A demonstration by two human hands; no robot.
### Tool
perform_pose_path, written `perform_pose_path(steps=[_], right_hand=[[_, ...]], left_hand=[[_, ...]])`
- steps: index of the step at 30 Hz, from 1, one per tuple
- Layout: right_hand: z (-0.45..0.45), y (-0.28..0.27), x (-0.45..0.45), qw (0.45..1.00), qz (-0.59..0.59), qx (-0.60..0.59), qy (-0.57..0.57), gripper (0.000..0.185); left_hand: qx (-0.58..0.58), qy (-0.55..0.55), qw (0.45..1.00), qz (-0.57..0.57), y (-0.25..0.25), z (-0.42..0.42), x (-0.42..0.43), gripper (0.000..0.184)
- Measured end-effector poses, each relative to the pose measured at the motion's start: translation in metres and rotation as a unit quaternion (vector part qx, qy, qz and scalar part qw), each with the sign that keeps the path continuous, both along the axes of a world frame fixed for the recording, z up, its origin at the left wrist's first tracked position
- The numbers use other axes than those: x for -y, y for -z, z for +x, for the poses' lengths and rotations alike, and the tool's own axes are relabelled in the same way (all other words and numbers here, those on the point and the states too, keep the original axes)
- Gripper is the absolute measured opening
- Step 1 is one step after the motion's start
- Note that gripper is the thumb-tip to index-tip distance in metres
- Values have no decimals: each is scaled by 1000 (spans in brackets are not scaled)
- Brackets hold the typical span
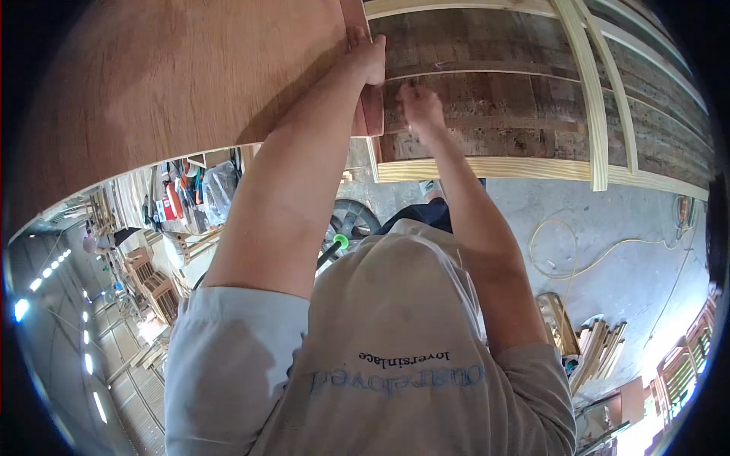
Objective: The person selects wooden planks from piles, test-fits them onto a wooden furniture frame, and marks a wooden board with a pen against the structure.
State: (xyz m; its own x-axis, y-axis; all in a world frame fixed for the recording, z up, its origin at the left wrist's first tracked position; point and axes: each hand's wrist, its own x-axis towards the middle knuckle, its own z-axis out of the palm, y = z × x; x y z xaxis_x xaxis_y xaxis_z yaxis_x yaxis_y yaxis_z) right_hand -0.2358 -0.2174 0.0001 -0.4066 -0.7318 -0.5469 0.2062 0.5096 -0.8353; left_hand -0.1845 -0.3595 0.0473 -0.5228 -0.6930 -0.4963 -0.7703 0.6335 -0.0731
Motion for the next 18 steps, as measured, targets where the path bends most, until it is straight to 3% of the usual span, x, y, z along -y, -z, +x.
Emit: perform_pose_path(steps=[4, 6, 9, 11, 15, 18], right_hand=[[-14, -17, -5, 985, -94, -71, 123, 34], [-14, -18, -2, 983, -124, -72, 112, 30], [-3, -16, 5, 968, -213, -75, 110, 17], [2, -14, 10, 913, -295, -256, 118, 13], [11, -6, 16, 897, -327, -283, 87, 14], [15, -10, 14, 910, -304, -275, 66, 13]], left_hand=[[35, -31, 996, 70, -24, 0, -16, 117], [19, 51, 996, -71, -26, 3, -23, 124], [33, 47, 997, -50, -43, 0, -23, 123], [5, 52, 996, -72, -26, 5, -15, 123], [-7, 93, 979, -182, -8, 8, -8, 114], [16, 118, 976, -183, -12, 9, -5, 100]])
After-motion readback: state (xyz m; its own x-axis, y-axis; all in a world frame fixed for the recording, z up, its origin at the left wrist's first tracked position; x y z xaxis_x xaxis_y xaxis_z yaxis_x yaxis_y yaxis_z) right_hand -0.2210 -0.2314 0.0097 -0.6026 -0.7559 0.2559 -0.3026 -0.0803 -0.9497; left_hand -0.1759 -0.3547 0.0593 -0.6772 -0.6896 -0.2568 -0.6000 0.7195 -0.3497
